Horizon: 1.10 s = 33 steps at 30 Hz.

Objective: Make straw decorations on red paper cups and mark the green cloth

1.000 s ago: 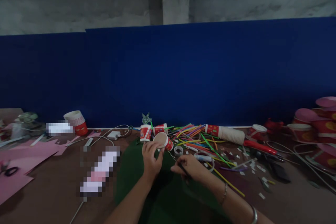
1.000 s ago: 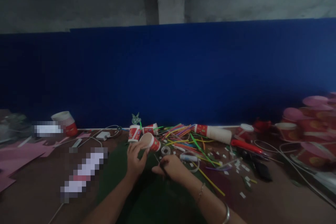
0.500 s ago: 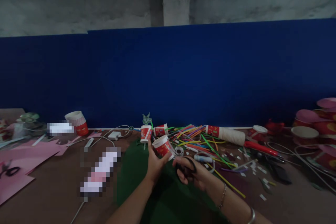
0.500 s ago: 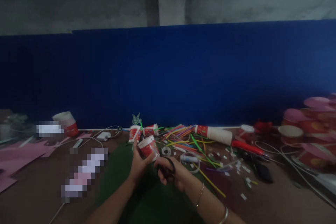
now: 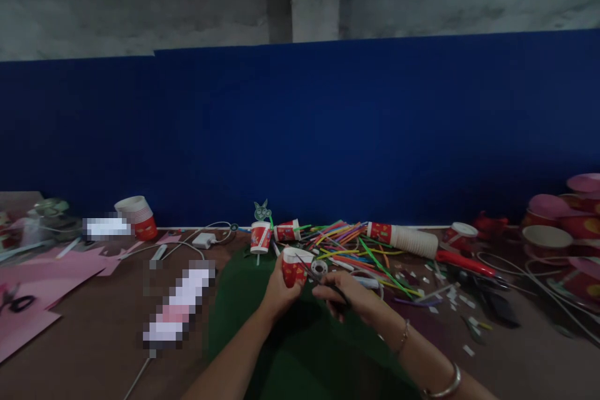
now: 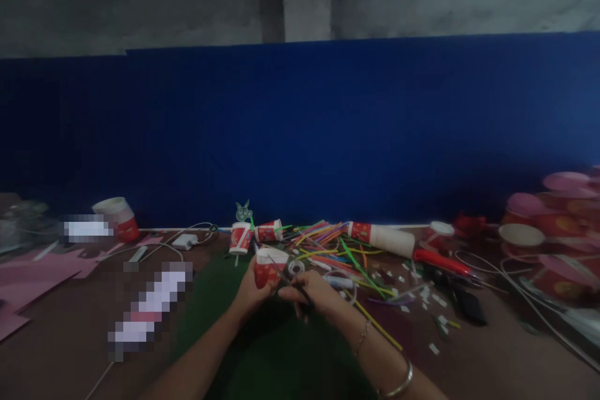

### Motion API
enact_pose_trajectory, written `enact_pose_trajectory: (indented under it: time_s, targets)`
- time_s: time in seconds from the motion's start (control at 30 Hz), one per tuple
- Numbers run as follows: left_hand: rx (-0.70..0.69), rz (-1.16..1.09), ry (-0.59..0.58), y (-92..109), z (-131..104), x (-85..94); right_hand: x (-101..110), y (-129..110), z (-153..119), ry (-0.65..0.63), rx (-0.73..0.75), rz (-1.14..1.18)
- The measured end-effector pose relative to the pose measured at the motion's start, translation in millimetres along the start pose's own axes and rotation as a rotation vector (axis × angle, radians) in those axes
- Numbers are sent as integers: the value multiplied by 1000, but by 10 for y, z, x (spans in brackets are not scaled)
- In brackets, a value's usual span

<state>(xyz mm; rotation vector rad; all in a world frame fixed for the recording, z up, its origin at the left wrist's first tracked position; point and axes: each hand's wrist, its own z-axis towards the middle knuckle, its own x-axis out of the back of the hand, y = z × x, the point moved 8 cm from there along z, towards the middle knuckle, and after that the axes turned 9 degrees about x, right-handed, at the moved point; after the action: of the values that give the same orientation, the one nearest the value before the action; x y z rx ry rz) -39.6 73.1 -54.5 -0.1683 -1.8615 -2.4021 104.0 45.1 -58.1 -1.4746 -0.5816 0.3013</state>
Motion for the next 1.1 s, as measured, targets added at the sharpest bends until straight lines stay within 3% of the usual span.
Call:
enact_pose_trajectory:
  time_s: [0.2,0.3,0.37,0.5,0.7,0.8,1.0,1.1]
  targets:
    - [79,-11,-51,-87,-7,-40,166,-275,-59,98,151,-511]
    - [124,-99,-106,-140,-2,-73,195,-386,-88,146,228,-628]
    - [129,-119,-90,-158,17,-54,192,-322,-64,140,189,-547]
    - [65,-115,60,-117,52,69,92,-89,5,71,33,-111]
    - [-22,-45,228,19,18,179,19,-201,-49,70,66,275]
    - [-63,-18,269,53,3,216,5,-225,-94,64,44,349]
    - [-27,-34,181,-14,30,214,36,-174,-95,73,15,390]
    - [-27,-10,167,-8,37,221,109,-131,-55,92,-5,273]
